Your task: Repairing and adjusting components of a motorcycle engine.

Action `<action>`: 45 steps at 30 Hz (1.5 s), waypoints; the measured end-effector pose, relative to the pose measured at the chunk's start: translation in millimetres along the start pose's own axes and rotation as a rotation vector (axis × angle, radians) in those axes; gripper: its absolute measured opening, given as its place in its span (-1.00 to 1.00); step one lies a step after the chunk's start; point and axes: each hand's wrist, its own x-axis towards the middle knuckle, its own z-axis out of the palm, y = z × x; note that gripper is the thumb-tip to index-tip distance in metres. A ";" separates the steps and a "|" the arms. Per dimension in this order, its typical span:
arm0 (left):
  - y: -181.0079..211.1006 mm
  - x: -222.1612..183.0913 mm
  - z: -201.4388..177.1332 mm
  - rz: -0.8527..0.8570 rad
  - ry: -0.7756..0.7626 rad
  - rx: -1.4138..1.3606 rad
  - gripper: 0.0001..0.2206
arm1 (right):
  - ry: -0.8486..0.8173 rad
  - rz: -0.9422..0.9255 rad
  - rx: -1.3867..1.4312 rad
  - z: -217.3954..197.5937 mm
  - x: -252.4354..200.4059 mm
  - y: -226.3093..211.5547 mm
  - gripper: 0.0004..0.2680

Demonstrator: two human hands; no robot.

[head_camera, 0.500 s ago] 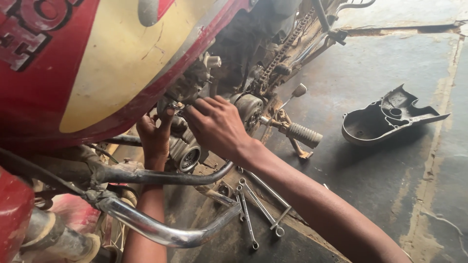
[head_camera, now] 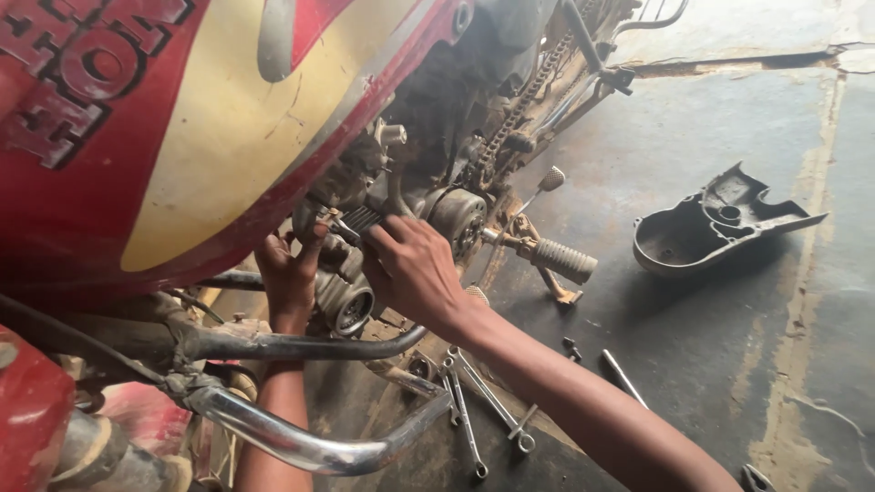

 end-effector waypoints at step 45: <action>-14.5 -3.7 -17.9 0.001 0.030 0.192 -0.64 | -0.416 0.197 -0.168 21.8 23.6 -7.4 -0.98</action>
